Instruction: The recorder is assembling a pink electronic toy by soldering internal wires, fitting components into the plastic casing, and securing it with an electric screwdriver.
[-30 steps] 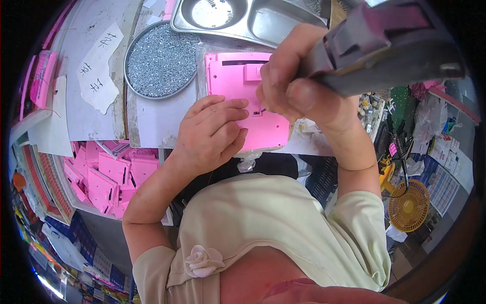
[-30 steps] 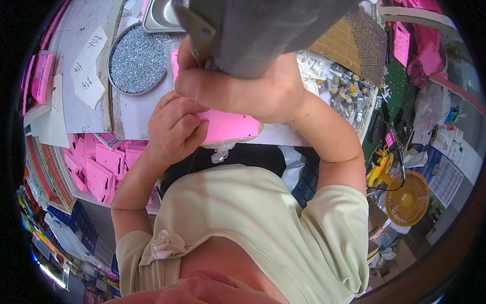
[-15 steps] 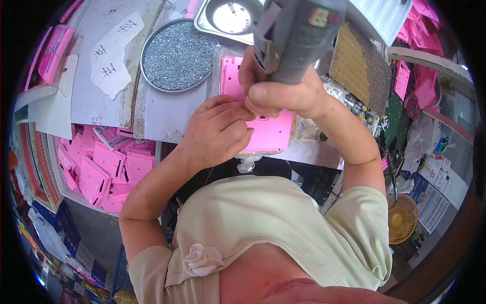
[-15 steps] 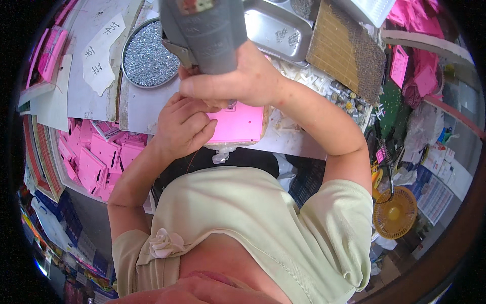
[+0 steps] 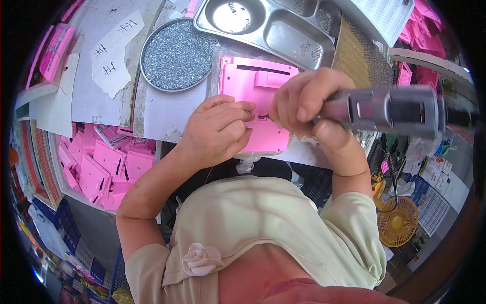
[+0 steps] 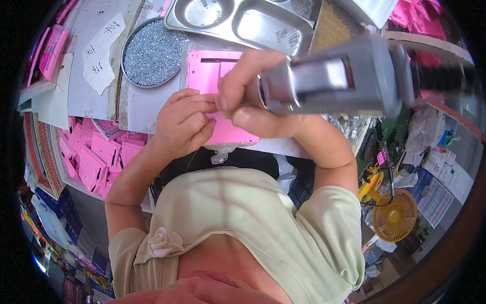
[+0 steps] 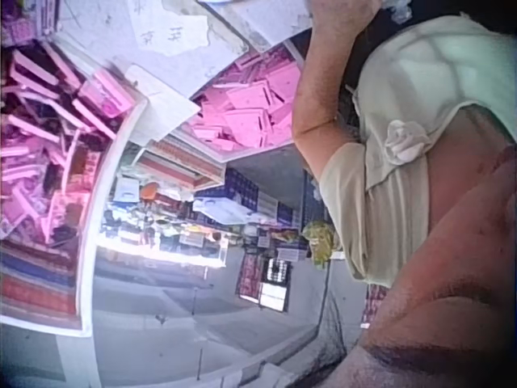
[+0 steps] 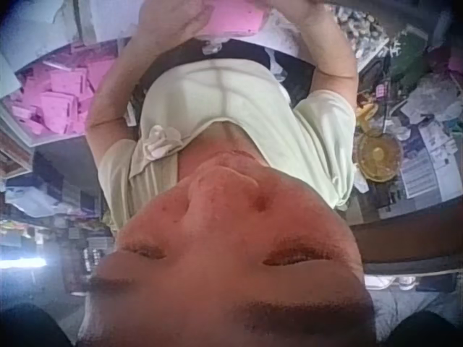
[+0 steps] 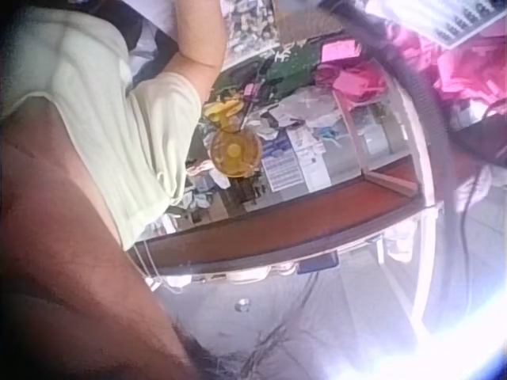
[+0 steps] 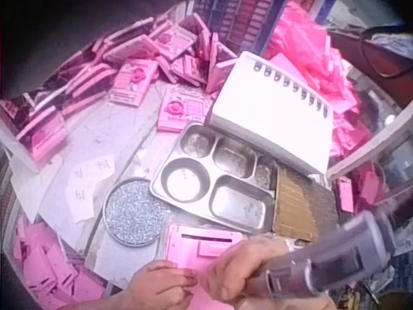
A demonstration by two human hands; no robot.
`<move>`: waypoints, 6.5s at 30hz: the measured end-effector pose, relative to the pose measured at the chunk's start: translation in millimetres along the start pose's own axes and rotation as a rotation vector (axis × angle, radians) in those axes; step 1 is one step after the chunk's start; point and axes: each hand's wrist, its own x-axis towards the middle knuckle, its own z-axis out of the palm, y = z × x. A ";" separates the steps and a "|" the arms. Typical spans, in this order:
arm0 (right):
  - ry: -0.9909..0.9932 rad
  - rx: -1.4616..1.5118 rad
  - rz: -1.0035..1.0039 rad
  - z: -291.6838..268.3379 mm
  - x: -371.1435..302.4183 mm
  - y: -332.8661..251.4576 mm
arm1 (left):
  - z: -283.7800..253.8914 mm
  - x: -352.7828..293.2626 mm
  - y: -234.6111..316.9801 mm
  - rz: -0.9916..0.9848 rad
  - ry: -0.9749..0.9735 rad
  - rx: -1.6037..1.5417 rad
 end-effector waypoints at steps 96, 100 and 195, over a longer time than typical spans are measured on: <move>-0.322 -1.564 -0.327 18.2 -14.0 55.9 | -8.1 -86.4 13.1 -0.270 0.109 -0.022; -0.287 -1.479 -0.336 16.2 -12.1 51.3 | -10.5 -84.0 12.6 -0.268 0.089 -0.017; 0.049 -1.218 -0.138 -44.4 -103.8 23.4 | 1.5 -22.1 13.7 -0.073 -0.220 0.243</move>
